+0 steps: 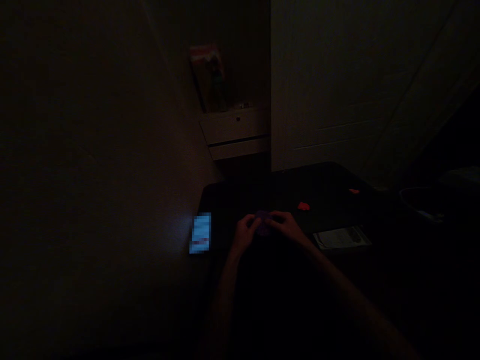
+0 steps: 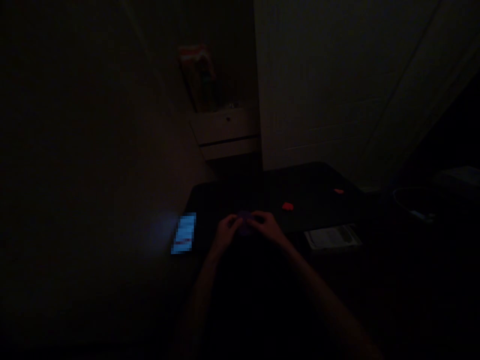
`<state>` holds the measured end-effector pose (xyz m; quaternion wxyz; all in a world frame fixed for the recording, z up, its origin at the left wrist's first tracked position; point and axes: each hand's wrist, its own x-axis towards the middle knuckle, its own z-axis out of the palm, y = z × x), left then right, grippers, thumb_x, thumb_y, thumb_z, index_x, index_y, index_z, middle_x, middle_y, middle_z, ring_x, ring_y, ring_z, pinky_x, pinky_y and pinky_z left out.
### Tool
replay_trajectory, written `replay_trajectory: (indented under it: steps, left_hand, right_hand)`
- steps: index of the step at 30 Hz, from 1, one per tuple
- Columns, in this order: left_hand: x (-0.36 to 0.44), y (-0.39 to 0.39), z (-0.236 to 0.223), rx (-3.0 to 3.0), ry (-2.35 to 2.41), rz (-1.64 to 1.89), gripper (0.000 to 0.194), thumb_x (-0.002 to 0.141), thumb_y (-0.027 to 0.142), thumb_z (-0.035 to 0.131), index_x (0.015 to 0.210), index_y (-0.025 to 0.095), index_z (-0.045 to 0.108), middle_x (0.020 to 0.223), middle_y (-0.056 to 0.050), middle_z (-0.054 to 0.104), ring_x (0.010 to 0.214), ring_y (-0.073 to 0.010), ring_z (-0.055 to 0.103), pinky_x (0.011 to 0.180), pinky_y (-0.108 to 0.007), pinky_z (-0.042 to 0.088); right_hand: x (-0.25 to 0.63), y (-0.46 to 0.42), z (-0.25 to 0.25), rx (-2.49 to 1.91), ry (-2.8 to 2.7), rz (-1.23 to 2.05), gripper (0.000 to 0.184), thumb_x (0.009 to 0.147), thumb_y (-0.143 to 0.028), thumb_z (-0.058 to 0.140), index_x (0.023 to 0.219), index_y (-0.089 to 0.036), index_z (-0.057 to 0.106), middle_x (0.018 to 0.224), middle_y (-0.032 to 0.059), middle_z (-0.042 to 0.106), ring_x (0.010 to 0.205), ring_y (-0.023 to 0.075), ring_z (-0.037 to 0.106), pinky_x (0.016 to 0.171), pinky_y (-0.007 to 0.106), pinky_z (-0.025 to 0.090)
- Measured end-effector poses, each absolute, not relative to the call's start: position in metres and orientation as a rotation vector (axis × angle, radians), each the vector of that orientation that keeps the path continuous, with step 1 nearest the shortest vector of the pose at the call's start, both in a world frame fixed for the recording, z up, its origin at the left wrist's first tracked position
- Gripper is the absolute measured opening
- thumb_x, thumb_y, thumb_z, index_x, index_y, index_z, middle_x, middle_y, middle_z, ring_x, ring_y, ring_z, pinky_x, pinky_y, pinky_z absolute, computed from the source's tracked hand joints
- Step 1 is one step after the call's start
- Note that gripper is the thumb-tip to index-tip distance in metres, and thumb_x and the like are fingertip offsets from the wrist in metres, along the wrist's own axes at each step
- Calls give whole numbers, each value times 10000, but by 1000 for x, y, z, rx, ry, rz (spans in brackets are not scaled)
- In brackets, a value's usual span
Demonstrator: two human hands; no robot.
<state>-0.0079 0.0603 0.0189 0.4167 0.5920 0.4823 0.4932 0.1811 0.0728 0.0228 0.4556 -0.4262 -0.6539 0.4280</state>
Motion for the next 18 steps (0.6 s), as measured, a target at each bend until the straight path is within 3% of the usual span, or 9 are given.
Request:
replay_trajectory:
  steps: [12, 18]
  left_hand:
    - [-4, 58, 20, 1535, 1203, 1220, 309, 795, 464, 731, 873, 165, 722, 848, -37, 717, 805, -193, 654, 740, -282, 492]
    - [-5, 57, 22, 1508, 1224, 1231, 293, 794, 446, 721, 848, 158, 714, 819, -32, 705, 792, -185, 640, 734, -277, 481]
  right_hand:
    - [181, 73, 25, -1084, -1643, 1016, 369, 831, -504, 676, 922, -159, 771, 858, 52, 759, 796, 234, 678, 701, 303, 513]
    - [180, 73, 24, -1063, -1664, 1013, 334, 831, -480, 684, 921, -173, 777, 910, 59, 774, 849, 251, 695, 770, 333, 527]
